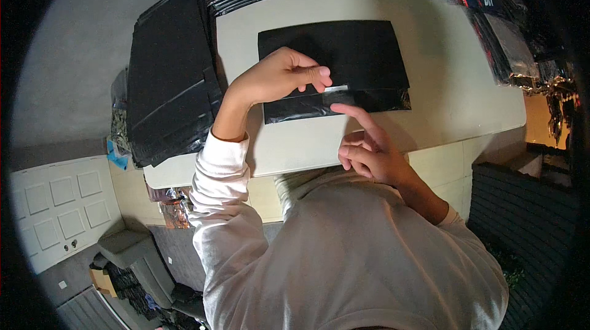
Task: The recorder is seen packing items into mailing bags and sealing them.
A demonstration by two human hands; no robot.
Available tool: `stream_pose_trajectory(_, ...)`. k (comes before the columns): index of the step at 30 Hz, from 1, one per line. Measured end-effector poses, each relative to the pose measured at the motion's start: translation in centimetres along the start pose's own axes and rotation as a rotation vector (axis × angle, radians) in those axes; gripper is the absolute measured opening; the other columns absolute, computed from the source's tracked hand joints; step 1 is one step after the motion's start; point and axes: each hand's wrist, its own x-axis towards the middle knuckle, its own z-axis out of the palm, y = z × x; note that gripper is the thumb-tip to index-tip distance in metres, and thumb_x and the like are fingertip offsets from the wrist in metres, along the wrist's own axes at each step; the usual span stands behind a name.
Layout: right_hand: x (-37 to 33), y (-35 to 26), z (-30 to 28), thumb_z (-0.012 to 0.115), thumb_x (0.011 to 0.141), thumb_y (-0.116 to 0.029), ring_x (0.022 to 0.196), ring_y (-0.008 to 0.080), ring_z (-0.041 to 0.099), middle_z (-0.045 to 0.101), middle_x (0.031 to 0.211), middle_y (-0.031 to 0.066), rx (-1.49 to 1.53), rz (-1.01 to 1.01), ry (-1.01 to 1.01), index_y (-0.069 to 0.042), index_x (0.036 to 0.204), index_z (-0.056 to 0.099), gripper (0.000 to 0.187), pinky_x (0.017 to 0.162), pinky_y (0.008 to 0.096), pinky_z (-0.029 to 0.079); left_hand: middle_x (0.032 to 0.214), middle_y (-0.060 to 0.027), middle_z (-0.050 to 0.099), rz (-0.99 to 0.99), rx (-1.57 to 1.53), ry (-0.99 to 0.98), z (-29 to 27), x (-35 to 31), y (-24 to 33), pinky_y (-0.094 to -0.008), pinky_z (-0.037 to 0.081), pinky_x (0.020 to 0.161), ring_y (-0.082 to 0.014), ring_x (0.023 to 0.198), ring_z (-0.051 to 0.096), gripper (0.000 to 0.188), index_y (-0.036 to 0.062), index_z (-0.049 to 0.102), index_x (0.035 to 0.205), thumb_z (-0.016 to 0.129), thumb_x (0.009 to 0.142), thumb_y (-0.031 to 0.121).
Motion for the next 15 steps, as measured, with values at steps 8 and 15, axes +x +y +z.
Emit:
stream_pose_trajectory(8,-0.11,-0.32,0.15,0.065,0.098,-0.005,0.07,0.0078,0.054,0.06,0.081,0.0014,0.018,0.029,0.008,-0.02,0.16,0.035,0.071,0.054,0.023,0.036,0.079,-0.001,0.074,-0.016,0.014,-0.087,-0.02,-0.3,0.48,-0.0248,0.045,0.059,-0.007,0.067,0.058,0.034,0.0026,0.082,0.096,0.079,0.096,0.036)
stream_pose_trajectory(15,-0.12,-0.03,0.4,0.065,0.097,-0.004,0.067,0.0068,0.052,0.061,0.082,0.0027,0.023,-0.001,0.039,-0.02,0.16,0.035,0.071,0.052,0.0223,0.034,0.083,-0.0034,0.075,-0.041,0.02,-0.012,0.15,-0.41,0.92,-0.0239,0.051,0.069,-0.0073,0.076,0.064,0.022,-0.0011,0.08,0.099,0.079,0.095,0.02)
